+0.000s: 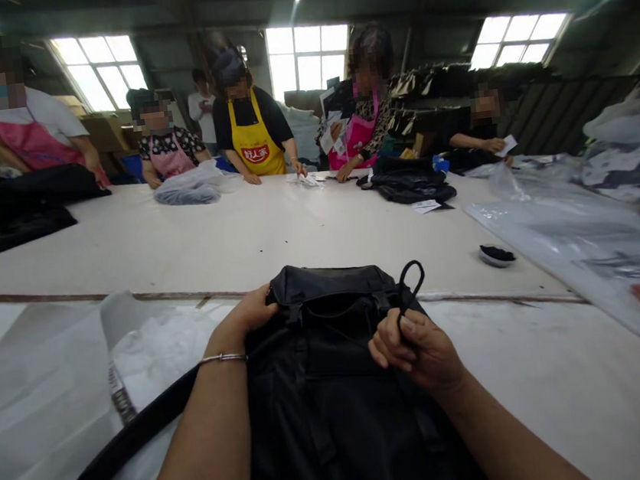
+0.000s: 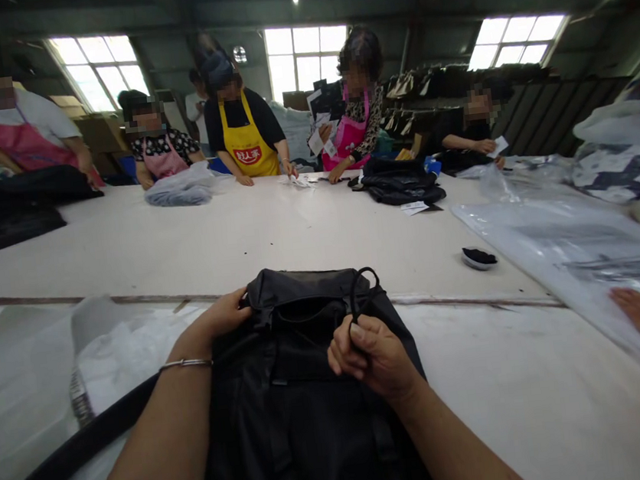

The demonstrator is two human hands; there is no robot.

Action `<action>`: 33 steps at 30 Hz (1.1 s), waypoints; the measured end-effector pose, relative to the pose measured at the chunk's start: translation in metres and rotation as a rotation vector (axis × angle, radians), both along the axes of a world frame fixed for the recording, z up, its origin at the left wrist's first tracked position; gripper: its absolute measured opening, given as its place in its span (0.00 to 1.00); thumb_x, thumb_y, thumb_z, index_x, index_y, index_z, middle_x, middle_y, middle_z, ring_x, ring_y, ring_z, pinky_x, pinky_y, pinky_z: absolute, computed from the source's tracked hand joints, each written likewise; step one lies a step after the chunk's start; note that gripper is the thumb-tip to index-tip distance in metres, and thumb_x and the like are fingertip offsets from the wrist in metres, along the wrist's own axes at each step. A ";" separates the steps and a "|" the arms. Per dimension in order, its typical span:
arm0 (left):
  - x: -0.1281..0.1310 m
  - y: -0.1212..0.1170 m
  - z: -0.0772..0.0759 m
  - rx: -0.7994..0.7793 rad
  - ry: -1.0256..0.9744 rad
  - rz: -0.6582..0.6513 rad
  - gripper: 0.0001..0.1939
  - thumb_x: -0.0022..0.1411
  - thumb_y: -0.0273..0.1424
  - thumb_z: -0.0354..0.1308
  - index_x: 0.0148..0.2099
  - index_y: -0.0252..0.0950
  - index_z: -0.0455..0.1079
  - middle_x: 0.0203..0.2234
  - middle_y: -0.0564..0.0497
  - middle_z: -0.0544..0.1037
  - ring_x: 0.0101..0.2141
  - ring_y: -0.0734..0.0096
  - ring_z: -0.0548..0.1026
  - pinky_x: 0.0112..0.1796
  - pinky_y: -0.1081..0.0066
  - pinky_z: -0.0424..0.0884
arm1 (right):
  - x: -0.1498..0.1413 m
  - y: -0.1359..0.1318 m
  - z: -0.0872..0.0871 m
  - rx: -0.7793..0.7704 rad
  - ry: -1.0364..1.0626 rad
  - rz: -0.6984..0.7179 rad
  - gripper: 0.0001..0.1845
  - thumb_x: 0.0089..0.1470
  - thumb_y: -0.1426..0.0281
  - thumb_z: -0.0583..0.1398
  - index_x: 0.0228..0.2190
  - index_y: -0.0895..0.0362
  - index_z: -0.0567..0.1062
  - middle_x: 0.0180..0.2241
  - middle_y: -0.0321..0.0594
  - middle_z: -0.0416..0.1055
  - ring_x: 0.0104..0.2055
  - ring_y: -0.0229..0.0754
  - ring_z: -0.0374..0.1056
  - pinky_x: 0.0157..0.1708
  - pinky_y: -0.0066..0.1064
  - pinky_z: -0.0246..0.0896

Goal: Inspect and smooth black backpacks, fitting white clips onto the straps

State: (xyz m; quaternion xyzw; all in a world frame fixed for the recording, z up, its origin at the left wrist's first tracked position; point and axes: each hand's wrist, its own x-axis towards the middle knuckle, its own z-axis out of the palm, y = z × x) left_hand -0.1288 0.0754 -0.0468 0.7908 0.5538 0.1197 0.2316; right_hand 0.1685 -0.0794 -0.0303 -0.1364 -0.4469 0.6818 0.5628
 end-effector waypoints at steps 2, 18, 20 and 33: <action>0.005 0.002 -0.005 0.067 0.118 0.035 0.24 0.58 0.28 0.52 0.57 0.37 0.69 0.53 0.45 0.76 0.53 0.62 0.74 0.52 0.70 0.67 | -0.002 -0.001 0.000 0.018 -0.087 -0.044 0.14 0.59 0.61 0.60 0.27 0.57 0.74 0.16 0.27 0.52 0.17 0.32 0.51 0.29 0.34 0.59; 0.010 0.004 -0.007 0.072 0.287 0.334 0.19 0.61 0.40 0.47 0.44 0.38 0.76 0.46 0.37 0.79 0.47 0.47 0.77 0.41 0.59 0.72 | -0.029 -0.071 0.061 0.347 -0.890 -0.204 0.18 0.65 0.61 0.53 0.26 0.57 0.68 0.25 0.35 0.60 0.28 0.36 0.58 0.31 0.30 0.53; 0.007 0.005 -0.001 0.065 0.287 0.346 0.20 0.60 0.40 0.49 0.45 0.38 0.76 0.47 0.38 0.79 0.48 0.47 0.76 0.41 0.59 0.73 | -0.028 -0.076 0.062 0.299 -0.862 -0.253 0.17 0.65 0.61 0.53 0.27 0.57 0.68 0.26 0.35 0.61 0.29 0.36 0.59 0.32 0.30 0.54; 0.083 -0.078 0.068 0.075 0.063 -0.431 0.26 0.48 0.33 0.65 0.53 0.44 0.74 0.36 0.48 0.80 0.38 0.56 0.78 0.37 0.66 0.71 | -0.041 -0.044 0.066 0.139 -0.591 -0.578 0.15 0.65 0.62 0.56 0.31 0.57 0.75 0.23 0.34 0.63 0.27 0.36 0.61 0.31 0.31 0.57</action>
